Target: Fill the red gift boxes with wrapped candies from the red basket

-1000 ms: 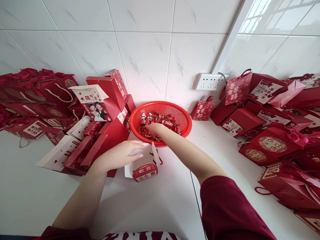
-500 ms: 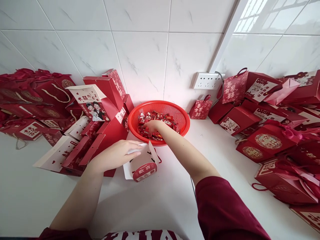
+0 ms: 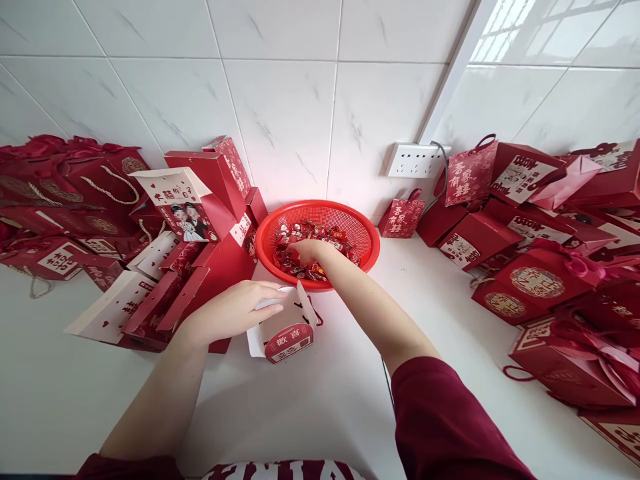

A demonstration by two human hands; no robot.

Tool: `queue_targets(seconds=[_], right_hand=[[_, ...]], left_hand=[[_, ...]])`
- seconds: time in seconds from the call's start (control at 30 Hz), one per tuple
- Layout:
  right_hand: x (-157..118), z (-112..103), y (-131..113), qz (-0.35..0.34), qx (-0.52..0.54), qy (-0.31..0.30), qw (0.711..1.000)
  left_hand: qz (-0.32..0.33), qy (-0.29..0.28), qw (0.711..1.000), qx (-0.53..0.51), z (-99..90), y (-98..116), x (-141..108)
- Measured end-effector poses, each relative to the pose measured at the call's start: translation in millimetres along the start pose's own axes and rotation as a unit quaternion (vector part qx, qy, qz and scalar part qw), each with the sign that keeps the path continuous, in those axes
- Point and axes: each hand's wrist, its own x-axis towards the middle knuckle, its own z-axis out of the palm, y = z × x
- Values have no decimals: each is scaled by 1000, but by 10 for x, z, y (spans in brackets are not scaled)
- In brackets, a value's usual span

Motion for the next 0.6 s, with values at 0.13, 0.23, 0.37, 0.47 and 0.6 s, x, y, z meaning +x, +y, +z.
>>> queue_targets(seconds=[0.13, 0.23, 0.37, 0.47, 0.6], right_hand=[[-32, -3, -46, 16, 21, 18, 999], [-147, -55, -95, 25, 45, 60, 997], [-468, -86, -145, 30, 90, 181, 979], [-739, -27, -202, -66, 256, 279, 923], [-981, 79, -373, -215, 565, 284, 745]], left_hand=[[0, -4, 1000, 4, -1, -10, -2], [10, 13, 1000, 1, -21, 10, -17], [-7, 104, 993, -50, -65, 70, -29], [-15, 191, 977, -97, -87, 88, -9], [-55, 265, 954, -131, -94, 74, 32]])
